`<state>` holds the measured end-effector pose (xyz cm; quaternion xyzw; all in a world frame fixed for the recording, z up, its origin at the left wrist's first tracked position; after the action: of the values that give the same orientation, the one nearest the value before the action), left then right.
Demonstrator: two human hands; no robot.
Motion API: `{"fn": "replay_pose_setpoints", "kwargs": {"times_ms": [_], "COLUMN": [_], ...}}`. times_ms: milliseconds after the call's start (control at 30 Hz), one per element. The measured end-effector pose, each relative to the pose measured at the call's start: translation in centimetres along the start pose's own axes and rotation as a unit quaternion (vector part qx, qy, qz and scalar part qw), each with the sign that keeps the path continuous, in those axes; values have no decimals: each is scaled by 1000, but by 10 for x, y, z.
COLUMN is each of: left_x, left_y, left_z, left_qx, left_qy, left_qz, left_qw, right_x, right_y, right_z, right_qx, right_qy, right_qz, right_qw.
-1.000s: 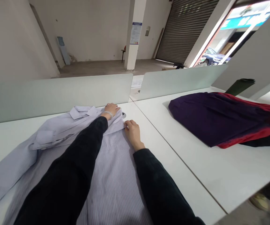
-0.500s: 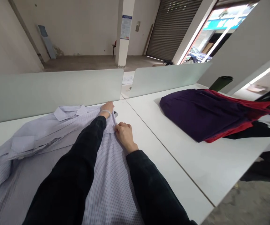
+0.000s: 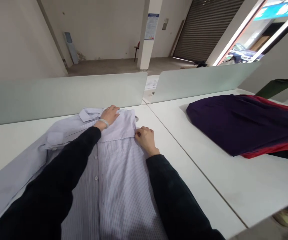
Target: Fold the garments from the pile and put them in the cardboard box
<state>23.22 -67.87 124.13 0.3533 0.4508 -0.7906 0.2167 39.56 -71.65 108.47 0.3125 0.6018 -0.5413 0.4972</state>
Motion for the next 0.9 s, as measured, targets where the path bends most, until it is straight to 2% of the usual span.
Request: {"fn": "replay_pose_setpoints", "kwargs": {"times_ms": [133,200,267,333,433,567,667,767,900], "left_x": [61,87,103,104,78,16,-28,-61,-91], "left_y": [-52,-69,-76,-72,-49,-8,19,36,46], "left_z": [33,46,52,51,38,7,-20,-42,-60], "left_qx": [-24,-39,-48,-47,-34,-4,26,52,88], "left_qy": [-11,-8,-8,-16,-28,-41,-52,-53,-54], "left_qz": [42,65,77,72,48,29,35,63,82], "left_qw": [999,997,996,996,998,999,998,995,991], "right_x": [0,0,0,1,3,4,1,-1,-2], "right_y": [1,1,2,3,6,7,9,11,9], "right_z": [1,2,3,3,3,4,3,4,7], "right_qx": [-18,-31,-46,-58,-64,-61,-50,-41,-26], "right_qy": [6,14,24,23,11,19,28,28,37], "right_qz": [-5,3,12,8,3,30,21,5,-7], "right_qw": [1000,999,999,998,998,998,998,999,999]}}
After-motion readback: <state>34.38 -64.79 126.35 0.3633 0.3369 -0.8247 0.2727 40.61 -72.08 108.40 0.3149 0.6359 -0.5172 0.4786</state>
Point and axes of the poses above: each hand's wrist, its own x-axis away from the middle knuckle, its own z-axis out of the back of the hand, y = z × x, the point moved 3 cm from there along -x, towards the middle knuckle, and after that the axes turned 8 degrees about -z, right-handed, at the moved point
